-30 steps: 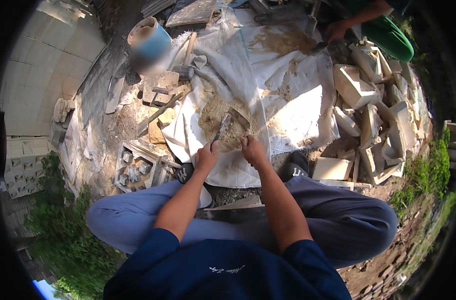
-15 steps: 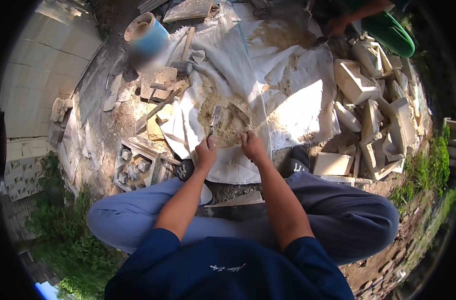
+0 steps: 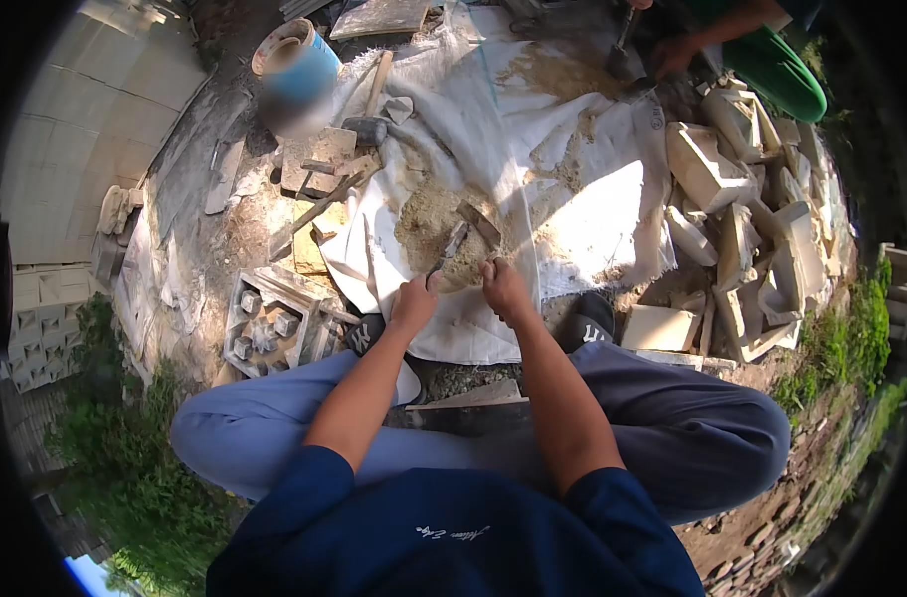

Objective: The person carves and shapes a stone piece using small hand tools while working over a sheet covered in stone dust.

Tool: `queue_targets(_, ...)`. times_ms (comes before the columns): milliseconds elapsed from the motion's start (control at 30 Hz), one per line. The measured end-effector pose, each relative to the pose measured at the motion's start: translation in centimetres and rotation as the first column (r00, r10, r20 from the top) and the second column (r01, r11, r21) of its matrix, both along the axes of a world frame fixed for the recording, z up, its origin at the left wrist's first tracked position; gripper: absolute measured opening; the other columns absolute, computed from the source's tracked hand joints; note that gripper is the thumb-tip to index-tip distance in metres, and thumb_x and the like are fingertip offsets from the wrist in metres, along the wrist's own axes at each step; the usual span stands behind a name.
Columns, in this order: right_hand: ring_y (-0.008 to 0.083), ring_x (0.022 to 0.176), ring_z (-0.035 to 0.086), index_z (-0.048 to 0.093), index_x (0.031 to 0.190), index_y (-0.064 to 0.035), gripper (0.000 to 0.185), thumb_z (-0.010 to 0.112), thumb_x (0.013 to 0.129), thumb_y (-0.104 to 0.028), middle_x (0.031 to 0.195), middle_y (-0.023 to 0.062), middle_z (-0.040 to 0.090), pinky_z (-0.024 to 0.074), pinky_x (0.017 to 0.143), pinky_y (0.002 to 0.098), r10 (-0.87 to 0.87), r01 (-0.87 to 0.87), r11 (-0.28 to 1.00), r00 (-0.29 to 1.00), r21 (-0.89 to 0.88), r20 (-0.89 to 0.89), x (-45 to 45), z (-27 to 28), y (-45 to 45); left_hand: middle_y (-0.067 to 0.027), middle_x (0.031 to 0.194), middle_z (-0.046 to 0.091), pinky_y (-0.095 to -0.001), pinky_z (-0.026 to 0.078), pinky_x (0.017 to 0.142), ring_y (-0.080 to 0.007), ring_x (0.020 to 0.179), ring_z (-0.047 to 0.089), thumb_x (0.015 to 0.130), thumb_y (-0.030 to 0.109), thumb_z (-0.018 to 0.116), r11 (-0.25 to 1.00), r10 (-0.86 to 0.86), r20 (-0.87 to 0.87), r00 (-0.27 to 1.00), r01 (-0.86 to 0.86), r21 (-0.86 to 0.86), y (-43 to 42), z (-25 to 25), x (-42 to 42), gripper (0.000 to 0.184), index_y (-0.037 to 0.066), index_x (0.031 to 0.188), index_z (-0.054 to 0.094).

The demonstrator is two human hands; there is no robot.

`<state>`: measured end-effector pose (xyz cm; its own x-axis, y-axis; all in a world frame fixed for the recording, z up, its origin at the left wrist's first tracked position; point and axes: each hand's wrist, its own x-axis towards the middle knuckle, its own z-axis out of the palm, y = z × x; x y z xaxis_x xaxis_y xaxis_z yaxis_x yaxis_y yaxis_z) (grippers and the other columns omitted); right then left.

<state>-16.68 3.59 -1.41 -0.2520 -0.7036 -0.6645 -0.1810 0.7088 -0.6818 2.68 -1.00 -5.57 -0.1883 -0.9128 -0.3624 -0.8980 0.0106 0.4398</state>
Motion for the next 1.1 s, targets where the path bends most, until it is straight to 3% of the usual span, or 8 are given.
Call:
queue_targets(67,0.0371,0.052,0.063,0.058,0.104,0.0013,0.041,0.047,0.1,-0.038,0.074,0.0264,0.064,0.0475,0.042,0.0423,-0.012,0.012,1.0,1.0,-0.017,0.009,-0.4,-2.3,0.0,-0.03,0.078,0.064,-0.0582,0.046,0.074,-0.0509,0.082,0.061,0.1,0.044,0.046,1.0,0.011,-0.013,1.0,-0.012,-0.029,0.2,0.3,0.3,0.047,0.001,0.088,0.06)
queue_targets(133,0.0316,0.046,0.06,0.058,0.104,0.001,0.04,0.048,0.1,-0.037,0.07,0.023,0.063,0.0457,0.039,0.0405,-0.015,-0.211,0.82,0.921,-0.532,-0.388,-0.6,-9.6,0.7,-0.0295,0.075,0.063,-0.0576,0.047,0.071,-0.05,0.079,0.062,0.099,0.043,0.046,0.999,0.01,-0.024,1.0,-0.011,-0.047,0.0,0.5,-0.1,0.047,0.0,0.087,0.059)
queue_targets(333,0.0448,0.077,0.065,0.06,0.104,0.0011,0.042,0.049,0.099,-0.039,0.087,0.03,0.064,0.0512,0.07,0.0482,-0.003,0.003,0.999,1.0,0.038,0.007,-0.3,1.5,-0.4,-0.027,0.073,0.064,-0.0576,0.047,0.069,-0.049,0.075,0.063,0.1,0.043,0.044,0.997,0.022,-0.026,0.999,-0.023,-0.071,0.6,0.9,-0.6,0.045,0.002,0.091,0.058)
queue_targets(433,0.0405,0.07,0.066,0.06,0.103,0.0018,0.043,0.049,0.099,-0.039,0.081,0.0281,0.064,0.0514,0.065,0.0472,0.03,-0.102,0.948,0.972,-0.301,-0.235,-0.5,-4.9,0.3,-0.0272,0.075,0.065,-0.0582,0.046,0.07,-0.0491,0.078,0.063,0.1,0.043,0.044,0.995,-0.04,0.023,0.999,0.042,-0.095,0.1,0.0,0.2,0.044,0.002,0.091,0.058)
queue_targets(567,0.0298,0.043,0.059,0.059,0.106,-0.0008,0.039,0.047,0.1,-0.037,0.068,0.0226,0.063,0.0449,0.037,0.0399,0.043,-0.06,0.986,0.993,-0.158,-0.111,-0.2,-1.3,0.3,-0.0275,0.081,0.066,-0.0576,0.046,0.078,-0.0484,0.085,0.063,0.1,0.044,0.044,0.996,0.054,-0.005,0.999,-0.055,-0.074,1.3,1.4,0.1,0.046,0.002,0.094,0.059)
queue_targets(867,0.0324,0.048,0.061,0.06,0.104,0.0002,0.039,0.047,0.1,-0.036,0.071,0.0242,0.064,0.0476,0.042,0.042,0.036,-0.071,0.978,0.984,-0.197,-0.175,-0.1,-3.0,0.3,-0.0267,0.084,0.067,-0.0556,0.048,0.079,-0.0463,0.088,0.064,0.099,0.043,0.046,1.0,0.024,0.115,0.993,-0.025,0.005,0.1,1.5,0.4,0.043,0.003,0.098,0.061)
queue_targets(1033,0.0422,0.075,0.065,0.061,0.101,0.0005,0.04,0.05,0.099,-0.038,0.081,0.0279,0.064,0.0495,0.068,0.0482,-0.029,0.029,0.999,0.999,0.041,-0.018,0.2,1.0,-0.4,-0.0264,0.084,0.067,-0.0543,0.048,0.079,-0.0464,0.086,0.064,0.099,0.043,0.047,0.995,0.058,0.006,0.998,-0.058,-0.08,0.4,-0.3,1.3,0.043,0.002,0.097,0.061)
queue_targets(1100,0.0416,0.072,0.065,0.061,0.102,-0.0001,0.04,0.05,0.099,-0.038,0.081,0.0278,0.064,0.0499,0.066,0.0478,0.011,-0.038,0.987,0.985,-0.157,-0.17,0.3,-3.8,0.3,-0.0262,0.082,0.067,-0.0549,0.048,0.078,-0.0469,0.084,0.064,0.099,0.042,0.047,0.998,0.029,0.048,0.998,-0.026,-0.054,-0.3,0.5,1.4,0.043,0.002,0.095,0.061)
